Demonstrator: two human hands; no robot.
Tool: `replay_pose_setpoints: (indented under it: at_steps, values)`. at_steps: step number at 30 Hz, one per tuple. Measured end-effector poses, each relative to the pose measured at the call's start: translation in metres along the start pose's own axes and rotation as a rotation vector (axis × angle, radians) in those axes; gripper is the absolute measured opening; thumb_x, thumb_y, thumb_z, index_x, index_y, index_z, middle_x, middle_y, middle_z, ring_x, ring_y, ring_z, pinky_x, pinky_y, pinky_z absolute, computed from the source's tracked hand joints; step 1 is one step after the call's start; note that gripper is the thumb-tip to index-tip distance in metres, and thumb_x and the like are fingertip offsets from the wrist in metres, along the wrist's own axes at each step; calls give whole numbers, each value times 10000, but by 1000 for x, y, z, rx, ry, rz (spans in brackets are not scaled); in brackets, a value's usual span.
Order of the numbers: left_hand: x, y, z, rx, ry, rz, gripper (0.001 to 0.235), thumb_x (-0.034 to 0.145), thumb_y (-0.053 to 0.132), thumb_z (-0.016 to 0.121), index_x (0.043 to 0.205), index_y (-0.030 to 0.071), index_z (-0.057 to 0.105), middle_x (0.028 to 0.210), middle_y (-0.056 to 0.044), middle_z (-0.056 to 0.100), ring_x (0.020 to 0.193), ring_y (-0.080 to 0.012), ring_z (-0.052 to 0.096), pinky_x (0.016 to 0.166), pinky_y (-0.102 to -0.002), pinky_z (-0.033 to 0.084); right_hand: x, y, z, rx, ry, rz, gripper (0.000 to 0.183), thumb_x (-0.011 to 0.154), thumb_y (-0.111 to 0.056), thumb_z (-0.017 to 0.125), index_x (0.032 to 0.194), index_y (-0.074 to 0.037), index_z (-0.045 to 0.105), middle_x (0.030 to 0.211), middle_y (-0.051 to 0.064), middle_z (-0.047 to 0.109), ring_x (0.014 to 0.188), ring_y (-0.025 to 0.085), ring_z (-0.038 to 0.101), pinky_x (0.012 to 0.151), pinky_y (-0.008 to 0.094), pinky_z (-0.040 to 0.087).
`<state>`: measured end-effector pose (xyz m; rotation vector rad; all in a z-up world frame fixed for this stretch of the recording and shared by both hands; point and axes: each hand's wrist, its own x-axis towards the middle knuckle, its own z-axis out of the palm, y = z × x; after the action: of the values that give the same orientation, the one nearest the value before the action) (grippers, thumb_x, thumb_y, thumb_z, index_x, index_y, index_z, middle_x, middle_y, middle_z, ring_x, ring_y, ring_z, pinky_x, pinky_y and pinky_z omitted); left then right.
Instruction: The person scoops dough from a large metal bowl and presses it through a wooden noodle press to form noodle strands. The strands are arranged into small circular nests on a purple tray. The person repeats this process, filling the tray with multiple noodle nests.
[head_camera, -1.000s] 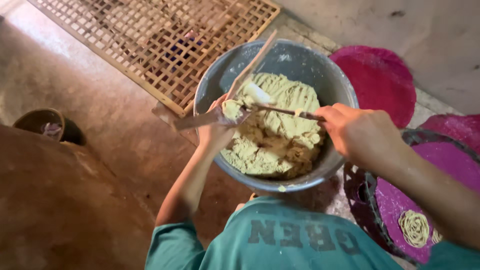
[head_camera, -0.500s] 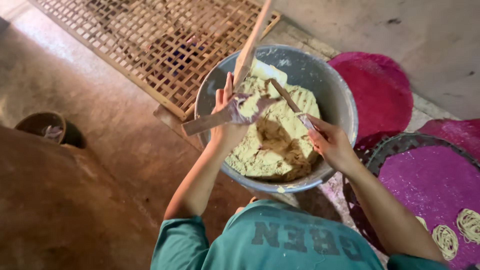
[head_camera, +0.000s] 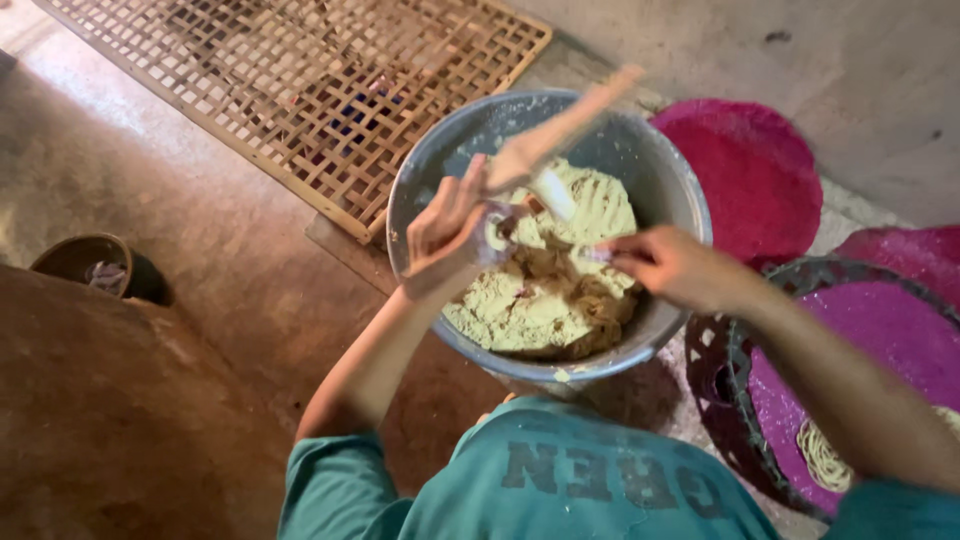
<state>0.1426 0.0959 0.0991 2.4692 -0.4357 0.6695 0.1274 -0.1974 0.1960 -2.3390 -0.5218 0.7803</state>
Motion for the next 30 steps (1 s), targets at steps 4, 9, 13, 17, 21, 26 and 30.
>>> replay_pose_setpoints:
  at_steps: [4, 9, 13, 17, 21, 26, 30]
  values:
    - [-10, 40, 12, 105, -169, 57, 633, 906, 261, 765, 1477, 93, 551, 1155, -101, 695, 776, -183, 664, 581, -319, 559, 2, -35, 15, -862, 215, -195, 328, 935, -215, 573, 1238, -139, 673, 882, 102, 718, 753, 232, 677, 645, 395, 540]
    - [-10, 24, -16, -237, -399, -438, 629, 838, 107, 722, 1441, 184, 563, 1263, -91, 670, 724, -129, 674, 546, -275, 556, -41, -62, 6, -960, 490, -511, 356, 898, -125, 598, 1247, -76, 651, 854, 61, 653, 740, 228, 693, 615, 380, 551]
    - [-8, -27, -50, -816, -8, -545, 497, 805, 15, 677, 1286, 84, 570, 1123, -72, 657, 837, -140, 656, 660, -280, 571, -55, -43, -6, -741, 162, -40, 497, 955, -140, 529, 1438, -250, 562, 967, 54, 650, 872, 250, 707, 736, 406, 578]
    - [-13, -12, -25, -1259, 30, -751, 427, 715, -52, 637, 1127, 32, 562, 964, -42, 659, 922, -150, 675, 766, -277, 626, 1, -7, 4, -139, 171, -582, 643, 975, -253, 595, 1529, -4, 382, 1446, 244, 512, 1267, 347, 567, 1040, 472, 454]
    - [-42, 54, 4, -1834, -457, -432, 332, 796, -18, 687, 1118, -57, 617, 990, -91, 628, 925, -187, 599, 817, -258, 522, 36, 11, 0, 629, 172, -721, 646, 996, -281, 580, 1542, -18, 355, 1472, 245, 502, 1278, 376, 579, 1032, 491, 487]
    - [-43, 90, 2, -1558, -507, -496, 618, 683, 99, 809, 1243, 57, 551, 1150, -77, 696, 1057, -197, 680, 881, -326, 574, 15, 7, -13, 956, 236, -799, 650, 1023, -315, 561, 1558, -36, 320, 1503, 246, 490, 1292, 413, 595, 1022, 515, 529]
    - [-35, 86, -29, -1243, -455, -42, 418, 930, 131, 862, 1254, 19, 623, 1177, -88, 679, 1091, -187, 651, 1032, -364, 548, -16, 17, -9, 884, 293, -876, 653, 1044, -342, 547, 1570, -51, 292, 1528, 247, 480, 1303, 442, 607, 1014, 535, 562]
